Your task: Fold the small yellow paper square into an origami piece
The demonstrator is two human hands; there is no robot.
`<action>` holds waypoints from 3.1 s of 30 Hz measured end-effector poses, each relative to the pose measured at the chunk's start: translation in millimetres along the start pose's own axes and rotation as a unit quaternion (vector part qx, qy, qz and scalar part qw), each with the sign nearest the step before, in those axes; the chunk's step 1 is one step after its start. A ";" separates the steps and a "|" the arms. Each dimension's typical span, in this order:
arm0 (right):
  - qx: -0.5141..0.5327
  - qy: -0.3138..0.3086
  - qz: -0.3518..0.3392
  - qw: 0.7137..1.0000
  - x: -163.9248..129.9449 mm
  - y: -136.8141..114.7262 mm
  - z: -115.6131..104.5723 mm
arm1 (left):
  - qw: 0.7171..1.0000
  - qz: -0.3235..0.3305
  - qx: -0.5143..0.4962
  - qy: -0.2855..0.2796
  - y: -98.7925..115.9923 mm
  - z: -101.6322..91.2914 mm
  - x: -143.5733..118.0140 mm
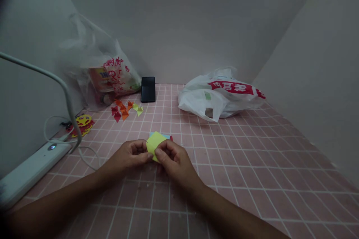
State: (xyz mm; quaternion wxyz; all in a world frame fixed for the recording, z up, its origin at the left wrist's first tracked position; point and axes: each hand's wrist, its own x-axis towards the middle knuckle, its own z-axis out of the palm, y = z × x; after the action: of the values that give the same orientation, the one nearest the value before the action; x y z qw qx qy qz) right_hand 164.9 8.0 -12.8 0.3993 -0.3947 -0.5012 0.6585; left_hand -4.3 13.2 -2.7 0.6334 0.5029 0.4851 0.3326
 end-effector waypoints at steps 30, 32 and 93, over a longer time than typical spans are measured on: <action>-0.025 0.001 0.011 1.000 0.6 1.9 -0.8 | 0.999 0.010 -0.037 0.013 -6.7 2.0 -3.3; -0.049 0.007 0.002 0.999 0.0 3.1 -0.8 | 0.999 0.008 -0.048 0.015 -7.5 2.8 -3.4; 0.019 -0.027 0.030 0.999 4.4 4.6 -6.1 | 0.997 -0.006 0.041 -0.062 -5.7 0.9 -2.8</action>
State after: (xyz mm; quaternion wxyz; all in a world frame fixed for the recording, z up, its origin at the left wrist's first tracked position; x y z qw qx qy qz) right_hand 168.3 13.3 -18.9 0.3731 -0.3837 -0.4874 0.6899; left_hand -4.8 8.8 -7.4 0.6430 0.5455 0.4609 0.2766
